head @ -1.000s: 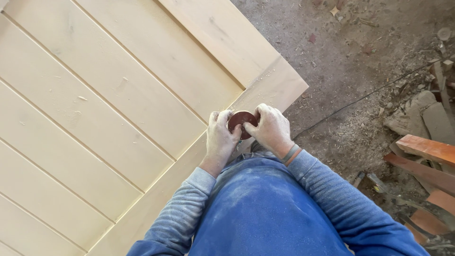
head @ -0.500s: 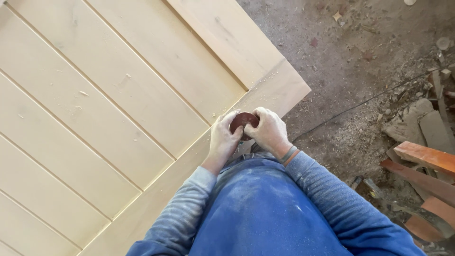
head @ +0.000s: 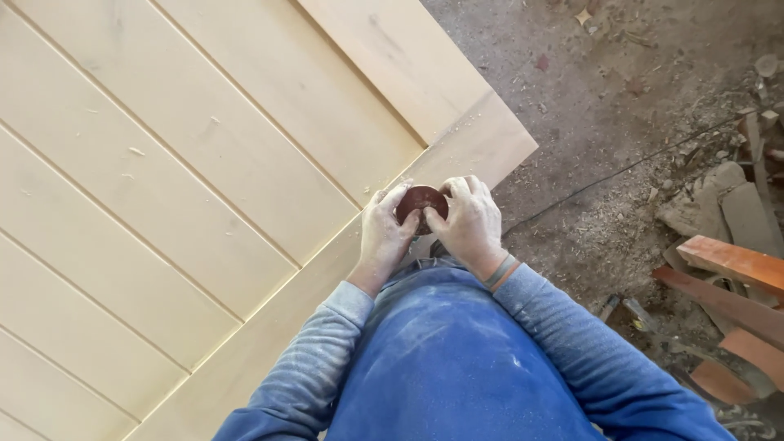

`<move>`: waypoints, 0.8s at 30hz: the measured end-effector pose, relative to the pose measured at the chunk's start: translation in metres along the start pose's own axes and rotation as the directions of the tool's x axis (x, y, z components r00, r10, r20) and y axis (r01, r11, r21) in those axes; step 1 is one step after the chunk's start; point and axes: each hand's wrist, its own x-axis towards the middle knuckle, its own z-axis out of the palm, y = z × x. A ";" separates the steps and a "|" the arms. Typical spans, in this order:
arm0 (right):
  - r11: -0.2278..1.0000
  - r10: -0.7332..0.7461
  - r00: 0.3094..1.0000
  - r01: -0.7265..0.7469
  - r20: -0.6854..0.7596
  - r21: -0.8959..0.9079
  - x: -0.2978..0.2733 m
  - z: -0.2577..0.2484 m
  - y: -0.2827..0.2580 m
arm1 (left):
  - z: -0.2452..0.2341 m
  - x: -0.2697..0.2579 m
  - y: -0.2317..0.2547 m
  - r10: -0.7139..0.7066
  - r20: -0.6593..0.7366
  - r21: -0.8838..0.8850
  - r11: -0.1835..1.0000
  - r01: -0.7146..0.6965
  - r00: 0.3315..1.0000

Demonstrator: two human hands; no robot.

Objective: The person sands a wooden door using an angle grinder equipped with a sanding disc.

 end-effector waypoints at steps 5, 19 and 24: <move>0.996 -0.068 0.997 0.067 -0.027 -0.051 0.004 -0.004 -0.010 | 0.002 -0.002 0.001 -0.108 0.022 0.026 0.994 0.107 0.994; 0.995 -0.084 0.994 0.087 0.066 -0.052 0.006 0.013 -0.006 | 0.028 0.011 -0.045 -0.122 0.009 0.068 0.990 0.121 0.993; 0.999 0.046 0.990 -0.042 0.133 -0.035 0.024 0.010 0.023 | 0.046 0.025 -0.060 -0.058 -0.021 -0.007 0.998 0.058 0.998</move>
